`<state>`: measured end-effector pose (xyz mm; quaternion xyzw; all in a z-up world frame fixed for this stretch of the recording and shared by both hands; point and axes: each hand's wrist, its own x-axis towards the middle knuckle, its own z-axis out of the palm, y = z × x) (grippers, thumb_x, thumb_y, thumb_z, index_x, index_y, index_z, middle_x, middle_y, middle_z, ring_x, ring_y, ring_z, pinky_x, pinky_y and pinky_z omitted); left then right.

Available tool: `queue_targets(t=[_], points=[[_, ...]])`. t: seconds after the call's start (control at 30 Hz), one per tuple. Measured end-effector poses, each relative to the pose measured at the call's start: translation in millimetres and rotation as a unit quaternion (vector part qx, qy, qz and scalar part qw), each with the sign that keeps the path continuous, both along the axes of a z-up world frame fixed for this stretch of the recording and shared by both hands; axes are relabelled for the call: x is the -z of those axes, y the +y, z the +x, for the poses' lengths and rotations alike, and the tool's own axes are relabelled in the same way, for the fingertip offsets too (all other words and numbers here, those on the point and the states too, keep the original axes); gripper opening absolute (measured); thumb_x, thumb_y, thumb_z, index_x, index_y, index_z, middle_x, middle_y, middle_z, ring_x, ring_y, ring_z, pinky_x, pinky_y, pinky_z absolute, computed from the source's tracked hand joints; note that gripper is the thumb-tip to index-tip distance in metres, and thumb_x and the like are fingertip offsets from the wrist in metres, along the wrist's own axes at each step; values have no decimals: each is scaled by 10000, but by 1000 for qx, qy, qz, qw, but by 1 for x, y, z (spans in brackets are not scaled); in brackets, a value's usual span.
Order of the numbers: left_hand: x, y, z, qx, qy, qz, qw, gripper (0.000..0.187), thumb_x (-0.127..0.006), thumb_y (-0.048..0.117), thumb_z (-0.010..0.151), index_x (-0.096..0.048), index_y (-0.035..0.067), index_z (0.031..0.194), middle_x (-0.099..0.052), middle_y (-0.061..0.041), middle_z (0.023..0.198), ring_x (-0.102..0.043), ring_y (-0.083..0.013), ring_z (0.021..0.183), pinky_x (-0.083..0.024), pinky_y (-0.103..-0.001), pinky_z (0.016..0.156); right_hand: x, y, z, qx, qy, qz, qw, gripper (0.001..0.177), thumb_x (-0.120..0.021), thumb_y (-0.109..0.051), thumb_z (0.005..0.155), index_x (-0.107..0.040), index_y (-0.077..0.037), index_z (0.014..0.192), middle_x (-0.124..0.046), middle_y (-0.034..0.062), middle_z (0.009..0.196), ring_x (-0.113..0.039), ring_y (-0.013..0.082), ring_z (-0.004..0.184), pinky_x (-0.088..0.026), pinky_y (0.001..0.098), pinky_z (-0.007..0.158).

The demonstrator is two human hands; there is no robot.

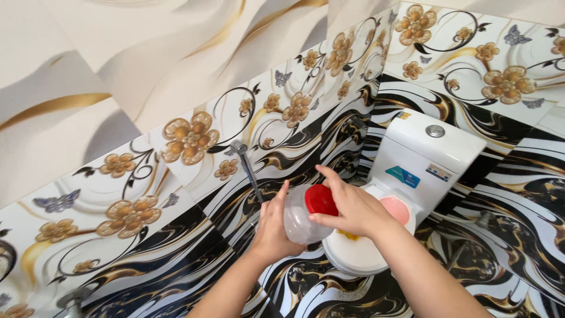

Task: The person pours a white powder into a pink cup, fills it with water from a tap, and mixes it. They then use a yellow sponge to wipe the patterned bathroom walls with the soapy water.

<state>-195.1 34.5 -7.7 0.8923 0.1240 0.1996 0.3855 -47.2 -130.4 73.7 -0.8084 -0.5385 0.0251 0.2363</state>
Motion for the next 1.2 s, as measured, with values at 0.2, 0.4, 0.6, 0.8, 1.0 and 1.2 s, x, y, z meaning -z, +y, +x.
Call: queue_targets(t=[0.2,0.4,0.6,0.8,1.0,1.2], points=[[6,-7,29,27,-33,-77,996,1577,-999,197,380,-15,147,1612,-465,-202,1452,-445,-388,1302,-372,-472,1138,13,-3,21,-34,-101,44,993,905,-726,-550,801,-354,-75,1475,-575,258,1341,-609,453,1141,-514,494,925],[12,-15,65,21,-56,-52,997,1551,-1001,186,416,-21,109,1616,-479,-197,1444,-441,-399,1294,-374,-468,1141,25,-9,51,-2,-93,75,993,857,-705,-550,807,-394,-58,1436,-612,246,1284,-627,452,1081,-527,499,892],[14,-26,103,27,-41,-55,997,1561,-998,168,389,-18,116,1602,-430,-181,1504,-422,-403,1298,-374,-471,1133,21,-22,79,42,-73,50,995,870,-698,-545,803,-388,-32,1433,-598,260,1314,-624,445,1104,-526,490,888],[21,-34,135,1,-39,-50,998,1545,-1007,170,390,-37,128,1593,-419,-171,1506,-372,-398,1347,-344,-492,1145,14,-31,105,32,73,49,996,1268,-885,-509,659,-135,-56,1575,-485,278,1429,-503,409,1334,-403,434,1098],[33,-39,162,12,-12,-54,998,1543,-1038,177,405,-48,127,1587,-350,-195,1550,-317,-422,1390,-305,-493,1160,31,-34,123,21,120,65,990,1441,-979,-363,523,-62,-88,1599,-321,257,1583,-358,406,1455,-344,417,1153],[52,-24,192,93,37,-62,993,1572,-1029,179,404,-10,116,1599,-323,-162,1573,-303,-378,1454,-297,-450,1192,64,-32,138,152,166,24,974,1410,-972,-327,489,-105,-161,1588,-354,209,1557,-372,367,1447,-338,398,1172]])
